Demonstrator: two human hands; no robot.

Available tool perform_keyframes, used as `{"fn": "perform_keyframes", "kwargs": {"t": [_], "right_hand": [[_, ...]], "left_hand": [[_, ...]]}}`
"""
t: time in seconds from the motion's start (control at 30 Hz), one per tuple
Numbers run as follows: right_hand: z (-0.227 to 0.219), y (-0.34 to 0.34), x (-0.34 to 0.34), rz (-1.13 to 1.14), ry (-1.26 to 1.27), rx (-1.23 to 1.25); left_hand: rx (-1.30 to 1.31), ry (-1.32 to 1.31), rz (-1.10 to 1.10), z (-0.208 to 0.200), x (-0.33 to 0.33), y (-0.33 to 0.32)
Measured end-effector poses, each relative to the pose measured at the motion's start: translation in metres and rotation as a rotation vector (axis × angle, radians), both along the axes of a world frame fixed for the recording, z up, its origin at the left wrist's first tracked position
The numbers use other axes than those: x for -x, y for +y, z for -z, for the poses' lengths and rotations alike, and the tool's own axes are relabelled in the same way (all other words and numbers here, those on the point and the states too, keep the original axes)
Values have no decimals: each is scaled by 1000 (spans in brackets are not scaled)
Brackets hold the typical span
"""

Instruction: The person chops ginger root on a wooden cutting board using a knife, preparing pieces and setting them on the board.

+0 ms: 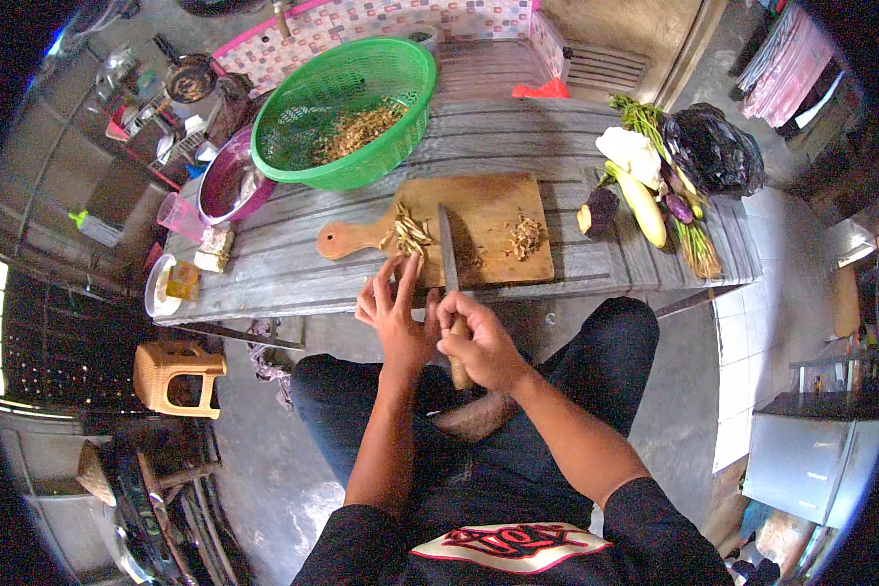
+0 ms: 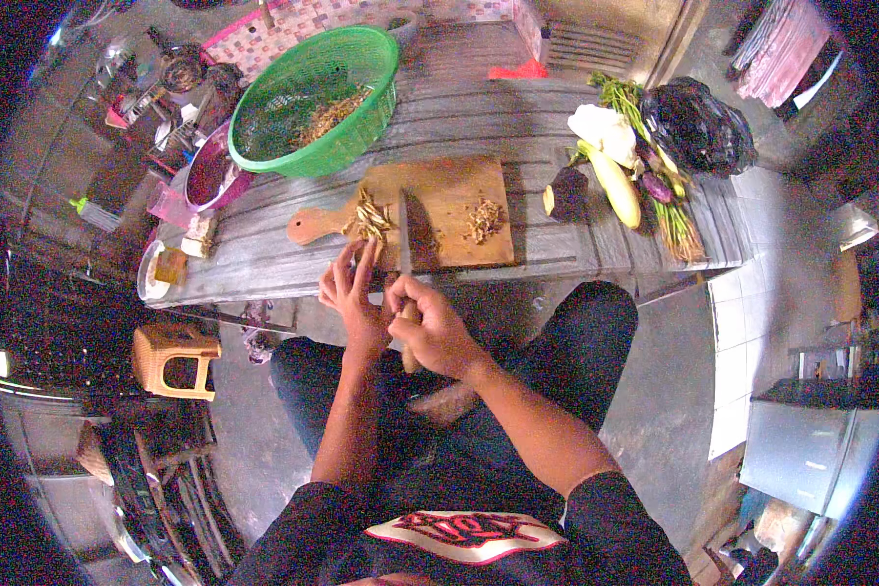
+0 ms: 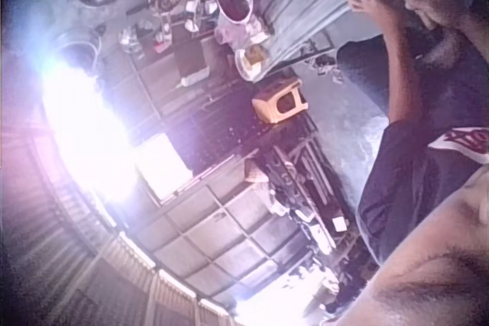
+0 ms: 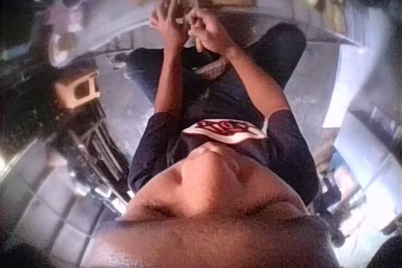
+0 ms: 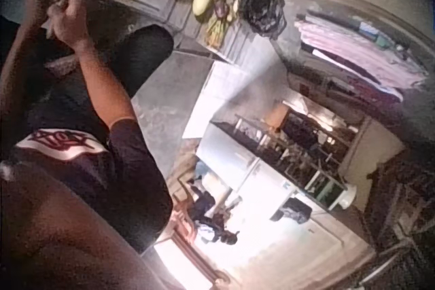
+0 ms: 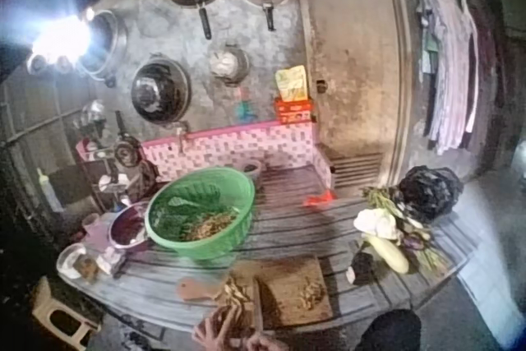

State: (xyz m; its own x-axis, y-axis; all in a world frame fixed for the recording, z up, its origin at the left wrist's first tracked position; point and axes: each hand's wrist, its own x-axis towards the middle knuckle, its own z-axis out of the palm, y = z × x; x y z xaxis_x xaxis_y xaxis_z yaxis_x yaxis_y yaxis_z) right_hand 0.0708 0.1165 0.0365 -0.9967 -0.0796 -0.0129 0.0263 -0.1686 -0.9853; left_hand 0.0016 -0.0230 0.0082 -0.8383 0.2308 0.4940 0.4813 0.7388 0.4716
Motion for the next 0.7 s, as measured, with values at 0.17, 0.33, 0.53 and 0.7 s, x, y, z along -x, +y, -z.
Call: {"fn": "perform_keyframes", "kwargs": {"t": [0.17,0.33,0.53,0.7], "right_hand": [[8,-21,4,63,107,-71],[5,-31,3,37,89,-109],[-12,-6,-9,97,-34,-188],[-4,32,-17,132,44,-363]], "left_hand": [[-289,137,88,17,13,-11],[-272,175,32,25,15,-19],[-240,174,61,27,16,-18],[-217,198,55,20,14,-17]]}}
